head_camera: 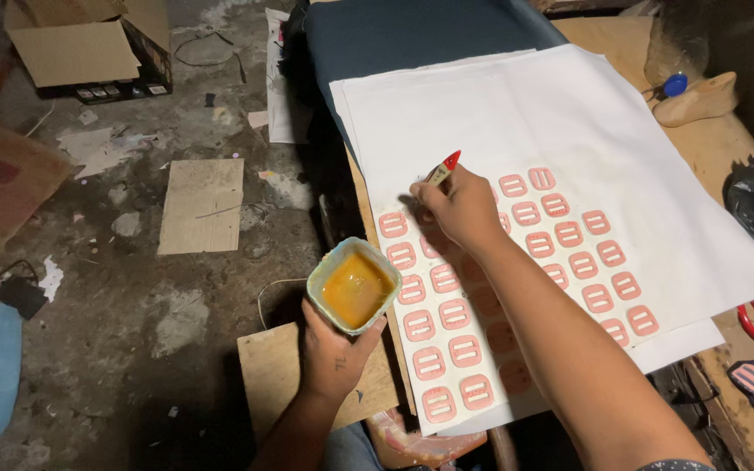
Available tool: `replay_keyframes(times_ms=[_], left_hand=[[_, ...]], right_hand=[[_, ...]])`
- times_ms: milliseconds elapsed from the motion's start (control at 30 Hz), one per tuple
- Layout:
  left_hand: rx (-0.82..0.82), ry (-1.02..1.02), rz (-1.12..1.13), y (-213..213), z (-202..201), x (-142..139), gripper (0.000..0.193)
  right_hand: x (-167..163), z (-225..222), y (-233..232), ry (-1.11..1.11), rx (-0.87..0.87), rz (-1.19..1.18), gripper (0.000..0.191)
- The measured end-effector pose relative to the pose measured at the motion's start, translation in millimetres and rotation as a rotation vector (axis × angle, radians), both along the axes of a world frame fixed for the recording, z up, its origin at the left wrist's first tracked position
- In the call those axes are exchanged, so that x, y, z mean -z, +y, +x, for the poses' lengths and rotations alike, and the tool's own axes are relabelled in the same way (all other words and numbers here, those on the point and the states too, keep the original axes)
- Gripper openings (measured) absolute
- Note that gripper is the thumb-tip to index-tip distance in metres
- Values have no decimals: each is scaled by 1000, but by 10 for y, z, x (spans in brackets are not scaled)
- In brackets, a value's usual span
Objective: The person paints orange liquid onto a sheet of pink rectangular labels using a brush. They repeatedly dip the brush into a small container and apply the liquid to each label in a grid pattern. The person finishes by placing the container and brush on the table.
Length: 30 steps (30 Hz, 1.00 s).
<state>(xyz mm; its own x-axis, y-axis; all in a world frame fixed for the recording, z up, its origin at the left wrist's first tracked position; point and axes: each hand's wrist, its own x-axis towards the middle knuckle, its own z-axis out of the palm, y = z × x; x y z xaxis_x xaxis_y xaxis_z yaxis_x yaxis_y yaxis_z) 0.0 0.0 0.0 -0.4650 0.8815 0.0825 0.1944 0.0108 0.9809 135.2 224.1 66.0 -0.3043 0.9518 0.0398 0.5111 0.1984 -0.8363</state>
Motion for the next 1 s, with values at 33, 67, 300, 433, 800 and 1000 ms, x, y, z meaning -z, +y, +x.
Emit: replay_keyframes(times_ms=[33, 67, 300, 433, 800, 1000], left_hand=[[3, 3, 8, -3, -3, 3, 79], [6, 4, 18, 4, -5, 6, 79], [-48, 75, -60, 0, -1, 62, 85], [-53, 84, -44, -14, -3, 112, 86], [-54, 74, 21, -36, -17, 278, 91], [-50, 76, 33, -41, -4, 221, 94]], right_hand=[[-20, 36, 43, -27, 35, 56, 25], [-44, 67, 84, -55, 69, 114, 24], [-3, 224, -9, 97, 73, 18, 25], [-6, 303, -103, -41, 100, 194, 25], [-285, 418, -602, 322, 29, -86, 22], [-466, 46, -1157, 71, -521, 340, 24]])
